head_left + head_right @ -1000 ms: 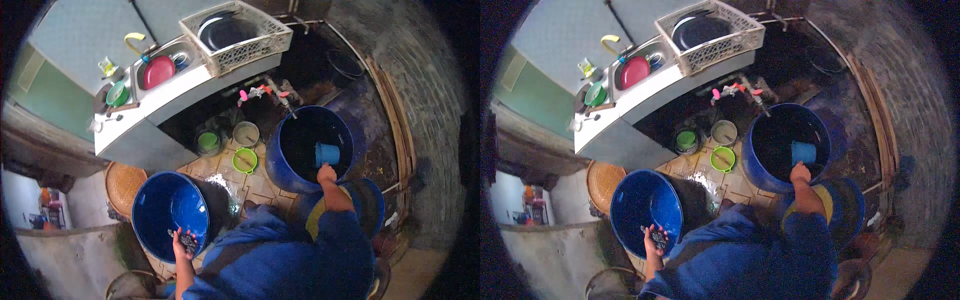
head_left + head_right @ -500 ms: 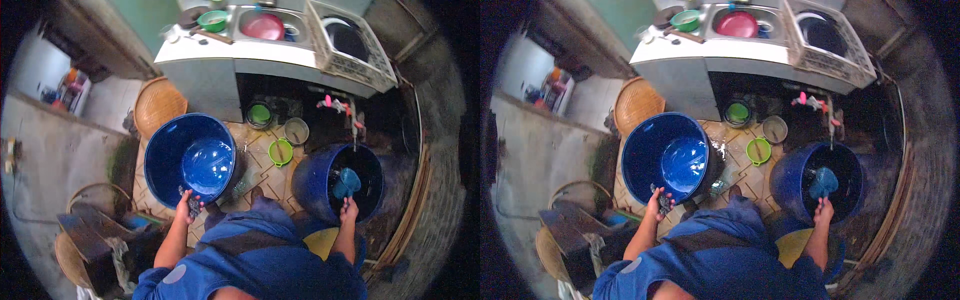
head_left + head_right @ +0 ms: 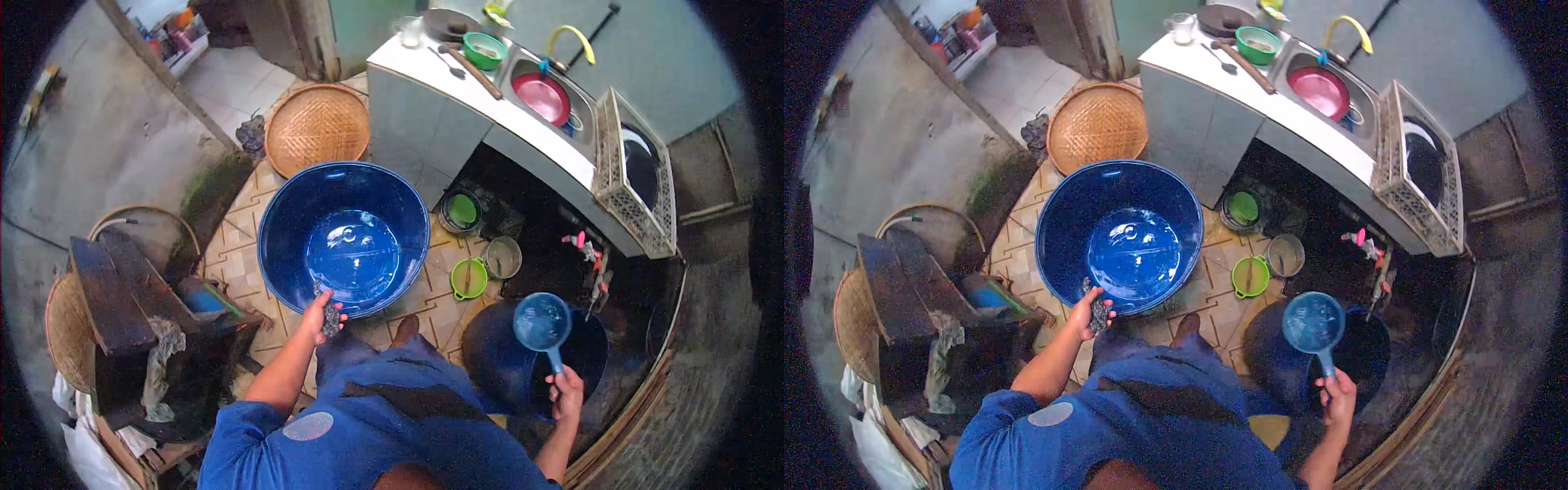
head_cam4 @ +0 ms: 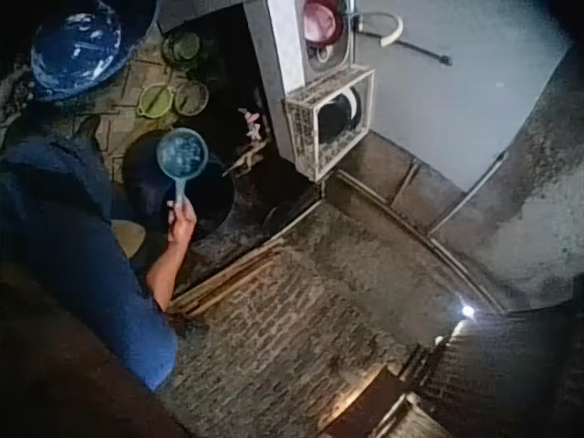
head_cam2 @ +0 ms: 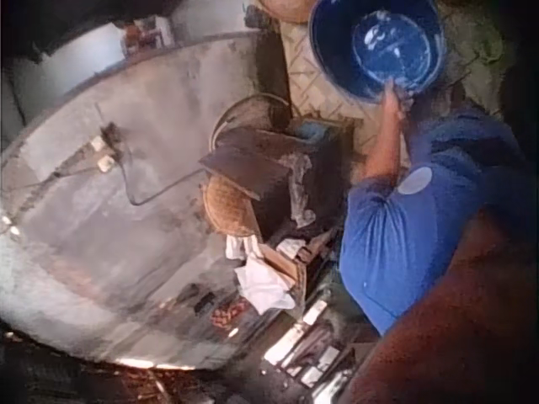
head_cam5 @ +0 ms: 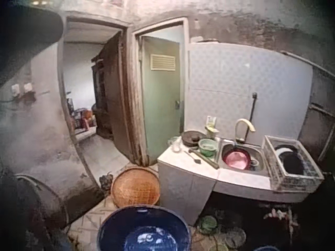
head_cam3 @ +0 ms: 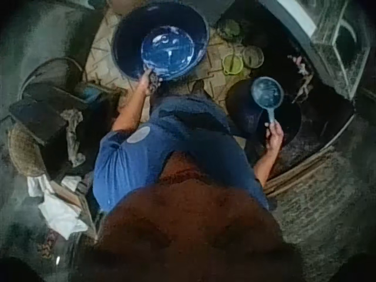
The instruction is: The person washes and scrubs a large blue plastic basin and its lid, using a scoop to pour water and a scouring pad to scrub the surfaces before rinsing them.
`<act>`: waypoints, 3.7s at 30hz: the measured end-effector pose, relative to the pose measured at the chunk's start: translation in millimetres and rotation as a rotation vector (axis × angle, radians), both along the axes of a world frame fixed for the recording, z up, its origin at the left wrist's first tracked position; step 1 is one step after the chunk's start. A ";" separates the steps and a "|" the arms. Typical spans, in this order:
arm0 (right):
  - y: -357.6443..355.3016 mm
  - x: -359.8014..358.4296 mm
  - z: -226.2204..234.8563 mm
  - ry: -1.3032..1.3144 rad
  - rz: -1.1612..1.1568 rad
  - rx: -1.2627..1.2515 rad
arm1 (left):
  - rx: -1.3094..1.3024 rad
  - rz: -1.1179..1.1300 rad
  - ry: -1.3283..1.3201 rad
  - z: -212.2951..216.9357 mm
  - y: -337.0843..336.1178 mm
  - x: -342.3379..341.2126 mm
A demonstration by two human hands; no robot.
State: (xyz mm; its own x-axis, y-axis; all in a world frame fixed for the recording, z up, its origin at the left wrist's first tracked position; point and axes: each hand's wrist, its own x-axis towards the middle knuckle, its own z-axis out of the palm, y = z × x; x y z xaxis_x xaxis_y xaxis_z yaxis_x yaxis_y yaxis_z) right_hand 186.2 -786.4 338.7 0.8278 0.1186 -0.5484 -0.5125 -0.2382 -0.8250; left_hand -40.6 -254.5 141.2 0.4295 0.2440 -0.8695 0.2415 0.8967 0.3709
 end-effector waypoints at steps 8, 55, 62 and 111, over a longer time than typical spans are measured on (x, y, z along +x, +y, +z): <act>249.2 14.2 -44.6 0.244 0.529 -0.038 | -0.012 0.174 -0.095 -7.7 16.9 -65.3; 366.1 -25.6 10.2 -1.222 0.951 -0.514 | 0.202 -0.078 -0.142 48.5 81.9 189.4; 256.6 14.9 20.7 -0.827 0.373 -0.362 | 0.752 -0.509 -0.039 76.3 125.6 217.1; 223.6 -16.7 -22.7 -0.022 -0.190 0.016 | 1.270 -0.689 0.635 -18.6 186.5 61.2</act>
State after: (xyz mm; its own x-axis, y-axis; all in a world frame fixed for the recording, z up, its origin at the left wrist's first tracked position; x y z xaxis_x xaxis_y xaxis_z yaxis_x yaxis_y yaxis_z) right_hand 169.5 -562.8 316.0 0.8479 -0.0322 -0.5292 -0.5287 -0.1260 -0.8394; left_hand 20.6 -68.0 122.6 0.4209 0.8440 -0.3325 0.8577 -0.2509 0.4487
